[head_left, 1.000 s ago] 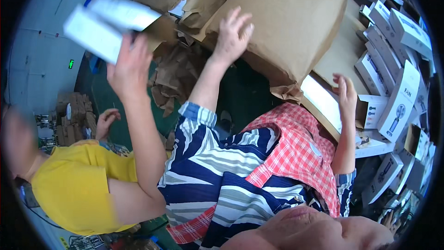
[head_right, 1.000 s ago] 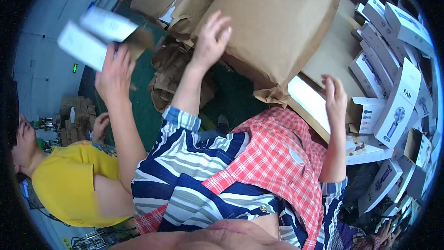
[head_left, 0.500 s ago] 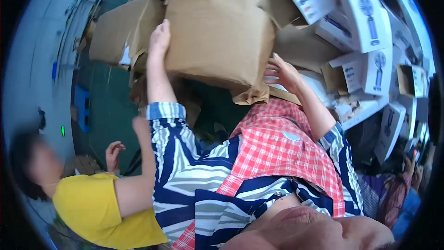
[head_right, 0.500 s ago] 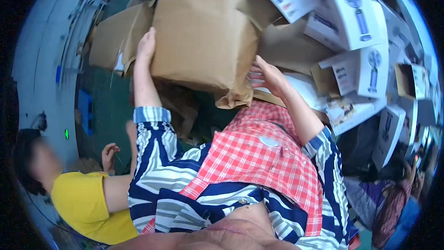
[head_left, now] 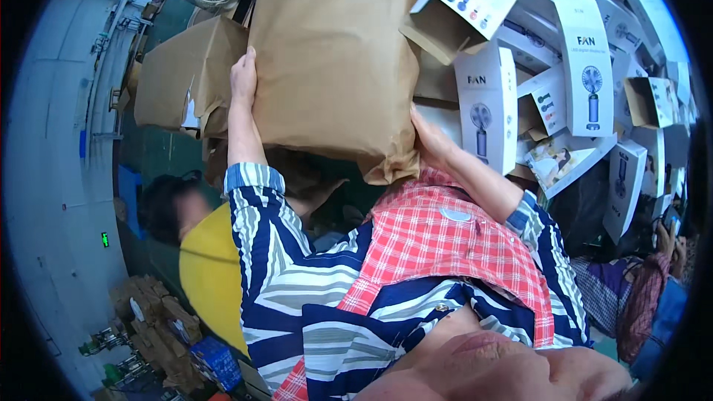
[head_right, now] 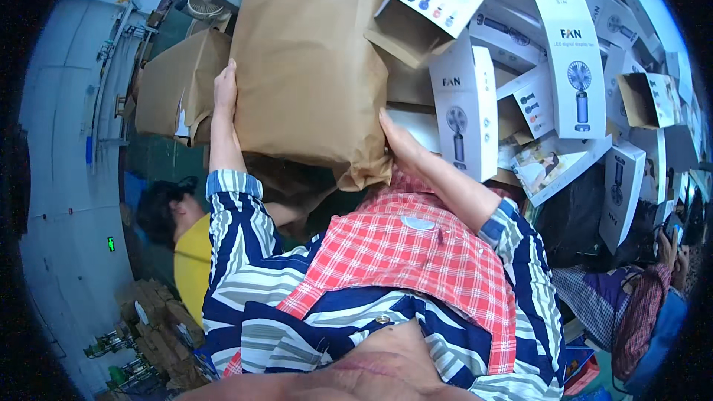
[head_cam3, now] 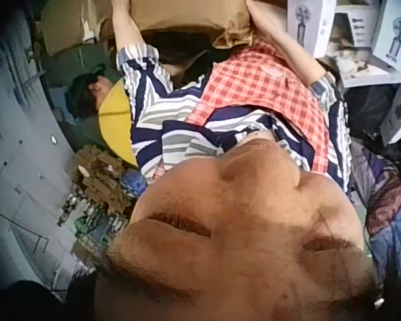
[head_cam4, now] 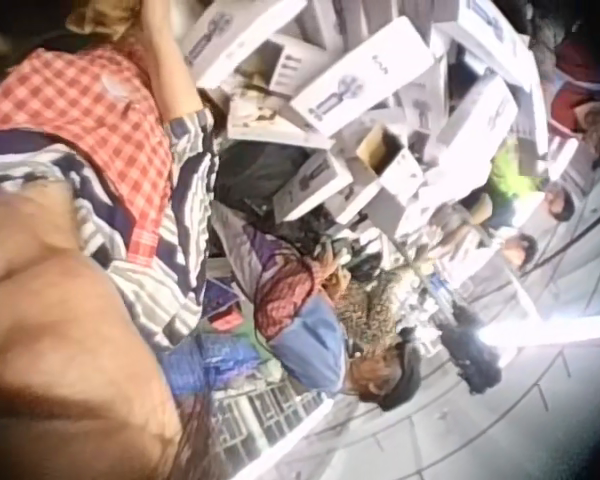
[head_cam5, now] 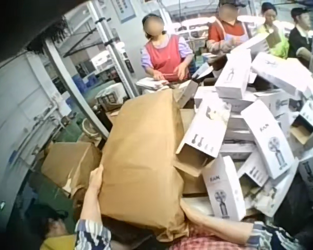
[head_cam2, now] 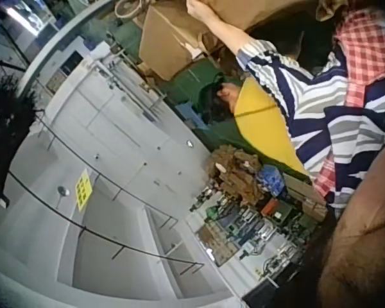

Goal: Packing small portable fans into individual boxes and then into larger brown paper parcels.

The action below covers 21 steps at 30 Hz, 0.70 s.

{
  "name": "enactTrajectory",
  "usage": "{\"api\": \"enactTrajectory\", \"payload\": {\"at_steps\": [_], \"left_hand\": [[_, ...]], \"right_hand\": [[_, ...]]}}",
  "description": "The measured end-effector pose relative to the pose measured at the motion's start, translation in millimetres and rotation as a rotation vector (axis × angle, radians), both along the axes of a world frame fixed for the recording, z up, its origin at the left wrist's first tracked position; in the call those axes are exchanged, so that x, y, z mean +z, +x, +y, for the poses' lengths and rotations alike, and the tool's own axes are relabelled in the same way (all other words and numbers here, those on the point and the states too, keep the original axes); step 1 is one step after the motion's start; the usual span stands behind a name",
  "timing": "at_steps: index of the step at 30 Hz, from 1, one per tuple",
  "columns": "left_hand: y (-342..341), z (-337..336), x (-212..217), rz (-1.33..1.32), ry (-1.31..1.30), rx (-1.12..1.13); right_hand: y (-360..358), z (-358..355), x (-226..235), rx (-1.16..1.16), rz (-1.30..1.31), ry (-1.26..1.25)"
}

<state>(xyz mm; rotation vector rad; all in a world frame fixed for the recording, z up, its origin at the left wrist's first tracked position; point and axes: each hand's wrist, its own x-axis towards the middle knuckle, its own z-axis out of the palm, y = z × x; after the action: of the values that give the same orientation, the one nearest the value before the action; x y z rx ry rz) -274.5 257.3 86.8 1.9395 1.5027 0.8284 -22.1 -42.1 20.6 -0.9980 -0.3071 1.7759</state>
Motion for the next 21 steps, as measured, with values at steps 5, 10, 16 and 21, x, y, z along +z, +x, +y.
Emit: {"api": "enactTrajectory", "payload": {"at_steps": [5, 10, 16, 21], "left_hand": [[1.3, 4.7, -6.3, -0.073, 0.038, 0.029], [-17.1, 2.2, -8.0, -0.046, 0.070, 0.023], [-23.1, 8.0, -2.4, -0.020, 0.038, 0.018], [-24.4, 10.1, 1.5, 0.030, 0.060, 0.007]], "right_hand": [[4.8, -20.5, 1.5, 0.104, -0.134, 0.038], [39.9, -40.9, 20.7, 0.158, -1.456, 0.633], [98.3, -91.4, 55.9, -0.290, -2.117, 0.252], [104.7, -102.0, 22.6, -0.323, -1.393, 0.081]]}}
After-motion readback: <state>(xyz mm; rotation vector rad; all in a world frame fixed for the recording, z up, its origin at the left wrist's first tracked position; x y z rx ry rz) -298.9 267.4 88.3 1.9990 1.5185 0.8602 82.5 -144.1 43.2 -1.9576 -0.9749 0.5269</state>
